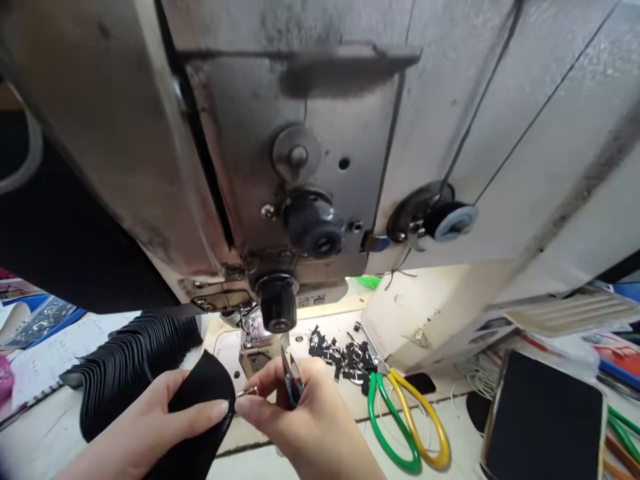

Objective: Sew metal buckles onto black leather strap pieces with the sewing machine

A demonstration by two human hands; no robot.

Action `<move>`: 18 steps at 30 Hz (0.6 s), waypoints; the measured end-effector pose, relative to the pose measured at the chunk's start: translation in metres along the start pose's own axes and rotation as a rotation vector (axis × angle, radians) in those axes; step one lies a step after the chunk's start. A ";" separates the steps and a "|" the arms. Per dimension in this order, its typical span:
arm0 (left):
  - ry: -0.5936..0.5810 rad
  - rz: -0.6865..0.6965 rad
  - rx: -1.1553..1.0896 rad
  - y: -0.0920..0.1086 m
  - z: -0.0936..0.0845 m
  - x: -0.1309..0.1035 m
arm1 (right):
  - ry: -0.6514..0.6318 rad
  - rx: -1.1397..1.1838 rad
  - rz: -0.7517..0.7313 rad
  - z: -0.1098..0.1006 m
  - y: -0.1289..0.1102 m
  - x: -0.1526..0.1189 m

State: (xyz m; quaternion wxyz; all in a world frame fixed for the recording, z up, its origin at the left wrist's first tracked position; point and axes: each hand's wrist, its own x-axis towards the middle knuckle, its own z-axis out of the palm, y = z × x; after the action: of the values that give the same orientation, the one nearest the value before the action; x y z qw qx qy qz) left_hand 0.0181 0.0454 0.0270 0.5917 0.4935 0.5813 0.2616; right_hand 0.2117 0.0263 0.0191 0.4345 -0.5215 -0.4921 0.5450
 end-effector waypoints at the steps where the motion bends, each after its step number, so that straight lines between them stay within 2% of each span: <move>1: -0.009 0.028 0.003 0.006 -0.002 0.004 | 0.018 -0.027 -0.060 0.000 -0.005 0.003; 4: -0.057 0.076 -0.057 0.021 -0.005 0.016 | 0.103 -0.078 -0.186 0.001 -0.014 0.013; 7: -0.059 0.056 -0.084 0.034 -0.005 0.027 | 0.208 -0.207 -0.270 0.001 -0.013 0.023; 9: -0.086 0.102 -0.075 0.041 -0.006 0.034 | 0.231 -0.266 -0.304 -0.001 -0.010 0.030; 12: -0.144 0.257 -0.053 0.046 -0.008 0.046 | 0.164 -0.263 -0.278 -0.005 -0.007 0.039; 14: -0.109 0.331 0.009 0.045 -0.011 0.057 | 0.113 -0.246 -0.253 -0.009 -0.009 0.042; 18: -0.054 0.358 0.137 0.038 -0.013 0.073 | 0.101 -0.181 -0.303 -0.013 -0.017 0.046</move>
State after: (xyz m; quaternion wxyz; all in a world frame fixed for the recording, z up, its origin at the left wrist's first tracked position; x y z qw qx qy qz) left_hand 0.0293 0.1282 0.0319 0.5161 0.6351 0.4845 0.3091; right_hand 0.2206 0.0747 0.0301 0.4872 -0.5052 -0.5895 0.3999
